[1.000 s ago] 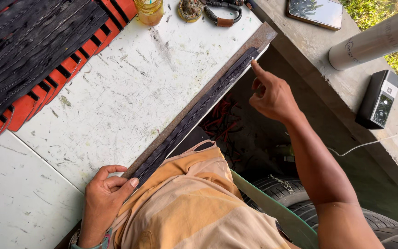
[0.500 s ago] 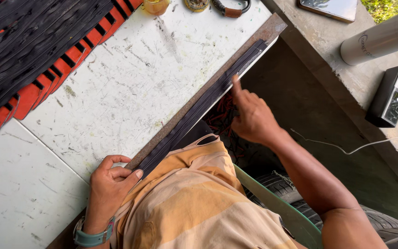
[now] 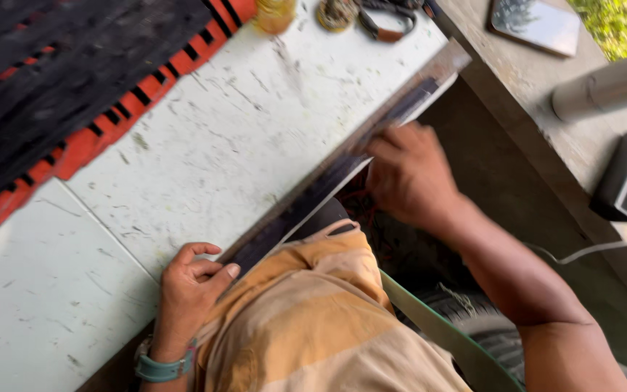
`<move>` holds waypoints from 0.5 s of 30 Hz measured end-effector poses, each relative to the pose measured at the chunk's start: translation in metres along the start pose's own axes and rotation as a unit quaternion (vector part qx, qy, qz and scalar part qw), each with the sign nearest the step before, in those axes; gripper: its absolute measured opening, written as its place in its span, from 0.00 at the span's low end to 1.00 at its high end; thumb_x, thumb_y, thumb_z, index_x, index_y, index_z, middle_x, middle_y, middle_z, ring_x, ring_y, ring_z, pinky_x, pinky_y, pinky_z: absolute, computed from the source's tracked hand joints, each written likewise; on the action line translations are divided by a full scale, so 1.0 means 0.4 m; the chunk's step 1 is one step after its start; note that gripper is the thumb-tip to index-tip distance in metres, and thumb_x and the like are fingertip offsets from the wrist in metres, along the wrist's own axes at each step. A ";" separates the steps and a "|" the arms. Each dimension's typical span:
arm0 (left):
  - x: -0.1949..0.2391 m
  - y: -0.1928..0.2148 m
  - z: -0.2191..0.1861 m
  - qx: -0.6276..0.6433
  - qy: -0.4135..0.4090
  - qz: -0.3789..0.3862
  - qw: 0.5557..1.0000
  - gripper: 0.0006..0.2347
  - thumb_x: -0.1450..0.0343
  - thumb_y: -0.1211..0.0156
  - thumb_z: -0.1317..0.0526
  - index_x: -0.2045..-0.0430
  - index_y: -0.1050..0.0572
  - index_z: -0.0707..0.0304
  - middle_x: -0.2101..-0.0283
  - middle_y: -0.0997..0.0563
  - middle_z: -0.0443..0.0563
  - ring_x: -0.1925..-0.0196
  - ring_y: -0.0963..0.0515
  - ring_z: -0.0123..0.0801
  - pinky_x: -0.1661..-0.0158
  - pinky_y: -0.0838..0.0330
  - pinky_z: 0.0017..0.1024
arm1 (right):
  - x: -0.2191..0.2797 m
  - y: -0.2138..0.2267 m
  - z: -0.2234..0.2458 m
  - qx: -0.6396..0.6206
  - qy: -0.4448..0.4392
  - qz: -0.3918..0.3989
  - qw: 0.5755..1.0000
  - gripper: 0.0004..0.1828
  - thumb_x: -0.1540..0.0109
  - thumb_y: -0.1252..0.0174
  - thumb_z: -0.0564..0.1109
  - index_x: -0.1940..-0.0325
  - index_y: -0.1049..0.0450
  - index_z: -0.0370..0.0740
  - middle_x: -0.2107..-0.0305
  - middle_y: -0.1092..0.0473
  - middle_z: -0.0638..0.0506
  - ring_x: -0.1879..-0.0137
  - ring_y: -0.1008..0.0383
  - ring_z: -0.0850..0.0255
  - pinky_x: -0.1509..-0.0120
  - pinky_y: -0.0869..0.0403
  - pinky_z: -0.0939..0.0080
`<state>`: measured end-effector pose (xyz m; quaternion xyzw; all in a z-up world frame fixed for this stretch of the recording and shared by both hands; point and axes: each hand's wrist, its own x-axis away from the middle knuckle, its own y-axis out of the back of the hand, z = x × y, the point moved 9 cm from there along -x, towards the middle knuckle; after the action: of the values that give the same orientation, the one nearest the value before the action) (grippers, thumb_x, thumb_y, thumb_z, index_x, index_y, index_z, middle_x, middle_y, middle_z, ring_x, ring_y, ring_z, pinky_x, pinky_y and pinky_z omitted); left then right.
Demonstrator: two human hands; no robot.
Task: The person repeatedly applies a yellow adhesive from a small jar onto black zippers laid on a white table. They use their finger to spread the glue along the zipper teeth, then place the treated zippers onto a red and black striped mat. The process is repeated for multiple zippers.
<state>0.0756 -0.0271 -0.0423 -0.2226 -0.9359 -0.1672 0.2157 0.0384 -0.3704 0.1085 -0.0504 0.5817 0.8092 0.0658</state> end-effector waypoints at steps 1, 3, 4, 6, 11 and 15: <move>0.001 0.001 -0.003 0.001 -0.011 -0.007 1.000 0.16 0.37 0.29 0.67 0.58 0.26 0.70 0.76 0.14 0.54 0.75 0.22 0.21 0.74 0.29 0.22 | -0.058 0.056 -0.005 0.014 0.017 -0.046 0.999 0.14 0.41 0.35 0.41 0.50 0.21 0.46 0.50 0.30 0.49 0.43 0.31 0.52 0.40 0.31 0.50; -0.002 0.006 -0.010 0.017 -0.025 -0.010 0.999 0.15 0.37 0.29 0.67 0.59 0.26 0.70 0.76 0.15 0.53 0.76 0.23 0.21 0.75 0.30 0.22 | -0.201 0.109 -0.033 0.067 0.044 -0.097 0.992 0.18 0.40 0.31 0.44 0.46 0.21 0.44 0.45 0.33 0.45 0.38 0.34 0.48 0.37 0.33 0.46; 0.000 0.003 -0.007 0.034 -0.023 -0.002 0.999 0.15 0.36 0.29 0.67 0.59 0.26 0.70 0.77 0.15 0.53 0.77 0.24 0.22 0.75 0.32 0.22 | -0.276 0.105 -0.056 0.109 0.051 -0.097 0.988 0.19 0.40 0.28 0.47 0.46 0.20 0.45 0.45 0.34 0.43 0.37 0.36 0.45 0.38 0.34 0.44; -0.002 0.003 -0.005 0.042 -0.017 0.006 0.999 0.15 0.36 0.29 0.66 0.59 0.26 0.69 0.77 0.15 0.53 0.77 0.24 0.22 0.75 0.32 0.23 | -0.412 0.059 -0.073 0.147 0.124 -0.095 0.977 0.24 0.49 0.29 0.44 0.48 0.19 0.51 0.40 0.35 0.47 0.32 0.41 0.45 0.35 0.36 0.43; -0.002 0.004 -0.001 0.050 0.026 0.020 0.998 0.15 0.35 0.30 0.66 0.58 0.26 0.68 0.77 0.14 0.54 0.76 0.24 0.23 0.73 0.31 0.25 | -0.648 -0.152 -0.130 0.208 0.046 0.129 0.969 0.32 0.58 0.26 0.46 0.48 0.17 0.60 0.45 0.37 0.49 0.36 0.45 0.47 0.39 0.40 0.44; -0.010 0.005 -0.010 0.032 0.053 0.028 0.998 0.15 0.35 0.30 0.65 0.58 0.26 0.68 0.75 0.12 0.53 0.74 0.18 0.23 0.70 0.25 0.24 | -0.691 -0.243 -0.146 0.294 -0.032 0.273 0.915 0.24 0.51 0.29 0.52 0.49 0.16 0.56 0.44 0.37 0.52 0.37 0.45 0.47 0.40 0.40 0.45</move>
<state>0.0810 -0.0285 -0.0402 -0.2328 -0.9212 -0.1429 0.2770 0.3272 -0.4084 0.0429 0.1577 0.7818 0.5896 -0.1277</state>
